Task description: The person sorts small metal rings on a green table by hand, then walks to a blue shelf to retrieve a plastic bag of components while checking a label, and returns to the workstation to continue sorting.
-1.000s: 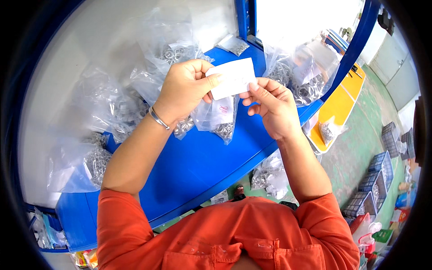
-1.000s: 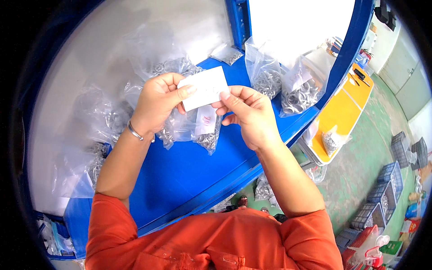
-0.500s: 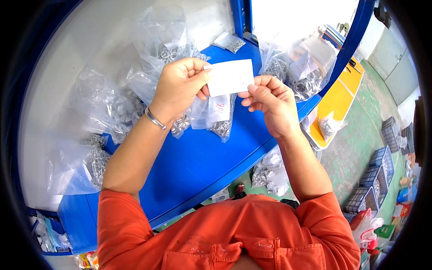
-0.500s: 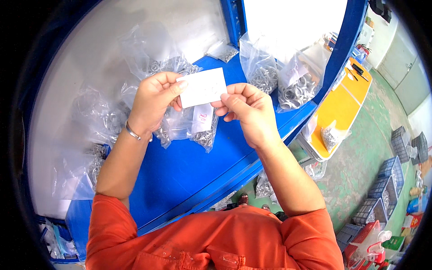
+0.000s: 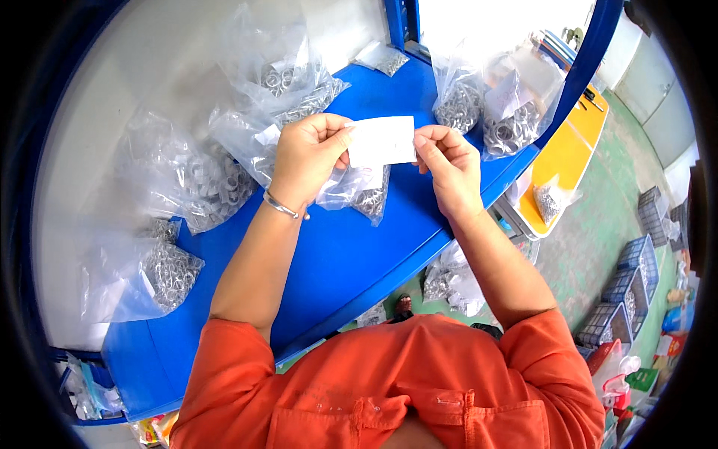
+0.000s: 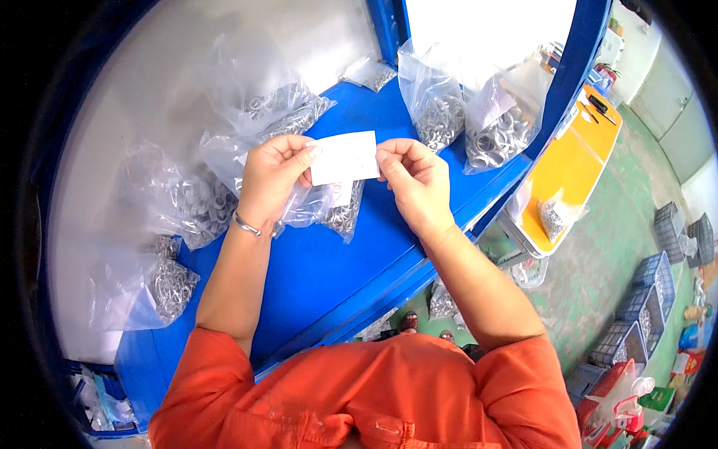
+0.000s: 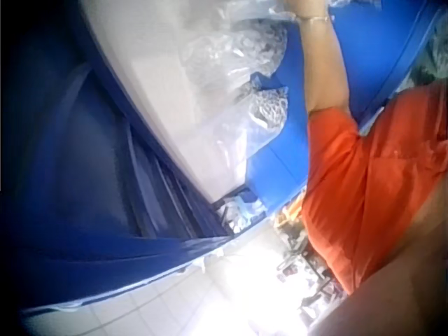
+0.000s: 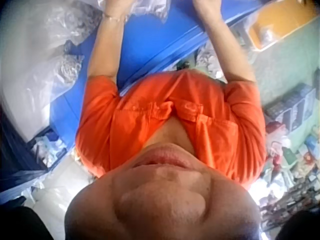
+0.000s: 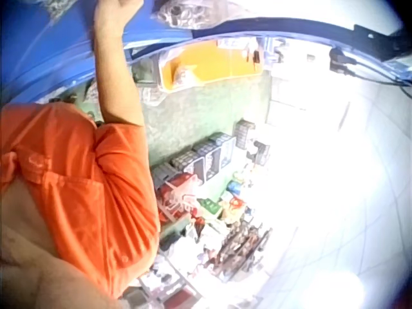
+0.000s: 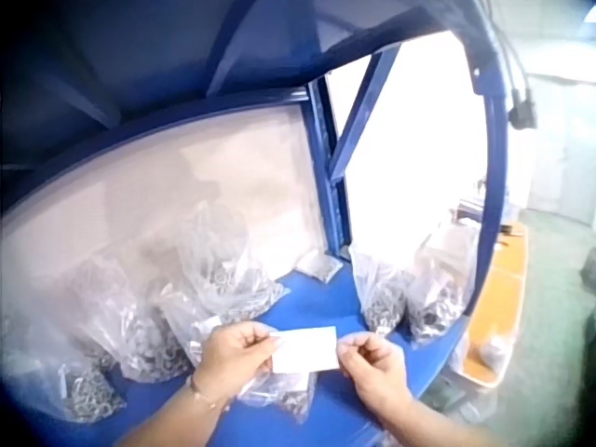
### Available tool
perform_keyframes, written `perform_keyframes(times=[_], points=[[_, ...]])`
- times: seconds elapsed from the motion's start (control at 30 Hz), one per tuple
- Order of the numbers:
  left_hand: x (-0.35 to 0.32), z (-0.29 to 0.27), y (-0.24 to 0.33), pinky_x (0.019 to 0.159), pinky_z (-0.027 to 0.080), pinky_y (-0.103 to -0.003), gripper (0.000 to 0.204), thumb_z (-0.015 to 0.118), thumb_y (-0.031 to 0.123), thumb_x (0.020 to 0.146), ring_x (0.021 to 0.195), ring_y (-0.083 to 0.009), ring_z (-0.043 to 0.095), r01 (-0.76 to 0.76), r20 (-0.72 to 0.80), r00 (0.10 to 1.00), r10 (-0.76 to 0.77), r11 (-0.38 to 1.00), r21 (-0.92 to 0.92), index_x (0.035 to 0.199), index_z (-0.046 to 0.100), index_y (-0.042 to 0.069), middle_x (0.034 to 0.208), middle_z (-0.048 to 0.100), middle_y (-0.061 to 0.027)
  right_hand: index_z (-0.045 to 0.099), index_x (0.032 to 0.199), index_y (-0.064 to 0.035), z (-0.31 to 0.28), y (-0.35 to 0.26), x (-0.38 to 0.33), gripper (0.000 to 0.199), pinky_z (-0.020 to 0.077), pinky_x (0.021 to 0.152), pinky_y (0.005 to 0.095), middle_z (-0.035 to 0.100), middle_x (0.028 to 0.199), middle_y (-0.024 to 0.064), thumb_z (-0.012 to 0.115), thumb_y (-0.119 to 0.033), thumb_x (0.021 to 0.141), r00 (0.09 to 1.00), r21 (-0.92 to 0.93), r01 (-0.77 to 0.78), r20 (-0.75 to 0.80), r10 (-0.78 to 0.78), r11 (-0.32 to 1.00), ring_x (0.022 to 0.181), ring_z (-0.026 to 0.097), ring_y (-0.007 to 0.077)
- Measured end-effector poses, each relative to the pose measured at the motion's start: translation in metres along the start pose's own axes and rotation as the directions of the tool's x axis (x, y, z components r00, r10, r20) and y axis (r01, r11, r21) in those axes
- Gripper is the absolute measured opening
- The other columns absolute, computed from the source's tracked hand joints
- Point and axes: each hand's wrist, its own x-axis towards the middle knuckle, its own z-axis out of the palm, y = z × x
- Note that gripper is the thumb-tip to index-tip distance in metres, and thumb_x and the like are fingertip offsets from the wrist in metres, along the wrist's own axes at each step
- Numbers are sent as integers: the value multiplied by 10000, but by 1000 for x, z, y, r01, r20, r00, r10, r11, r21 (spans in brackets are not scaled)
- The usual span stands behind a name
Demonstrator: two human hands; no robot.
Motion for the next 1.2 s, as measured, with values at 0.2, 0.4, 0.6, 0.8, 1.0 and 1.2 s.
perform_keyframes(times=[0.2, 0.4, 0.6, 0.8, 1.0, 1.2], points=[[5, -1, -6, 554, 480, -217, 177, 696, 86, 875, 634, -99, 603, 3, -10, 1000, -3, 999, -52, 977, 655, -52, 786, 677, -82, 651, 995, 4, 5, 3, -2, 145, 435, 617, 195, 653, 826, 4, 623, -127, 941, 1000, -98, -15, -16, 13, 995, 702, 562, 55], [5, 2, -13, 543, 466, -193, 125, 693, 85, 881, 610, -61, 587, -23, -14, 1000, 22, 994, -107, 921, 675, -32, 752, 678, -54, 646, 970, 15, 5, 6, -1, 180, 465, 639, 211, 660, 794, 31, 601, -159, 959, 999, -239, -24, 32, 33, 971, 703, 576, 64], [10, 2, -24, 543, 468, -200, 131, 690, 92, 885, 612, -65, 591, -48, -2, 999, 48, 988, -144, 926, 674, -31, 753, 677, -54, 644, 989, -1, 8, 0, -3, 180, 445, 624, 220, 672, 796, 35, 588, -171, 963, 999, -289, -27, 7, 31, 957, 688, 580, 74], [9, 5, -22, 541, 469, -204, 135, 690, 94, 885, 613, -69, 597, -60, -34, 998, 57, 993, -101, 925, 677, -34, 759, 681, -55, 642, 998, 36, 8, -4, -3, 197, 493, 649, 248, 676, 839, 66, 530, -121, 959, 999, -324, -43, 10, 49, 945, 728, 620, 103], [8, 4, -23, 538, 468, -205, 132, 692, 95, 883, 611, -70, 596, -74, -23, 997, 72, 990, -121, 922, 680, -30, 760, 683, -52, 645, 984, 47, 9, -2, -4, 222, 497, 650, 247, 677, 798, 69, 531, -141, 951, 998, -346, -49, 14, 57, 937, 721, 630, 112], [8, 3, -20, 560, 476, -223, 171, 697, 107, 882, 632, -96, 602, -65, 0, 998, 65, 993, -103, 975, 670, -34, 769, 674, -61, 653, 986, 44, 10, -3, -2, 235, 488, 610, 244, 678, 776, 74, 540, -158, 945, 1000, -398, -20, -1, 21, 917, 672, 612, 102]])
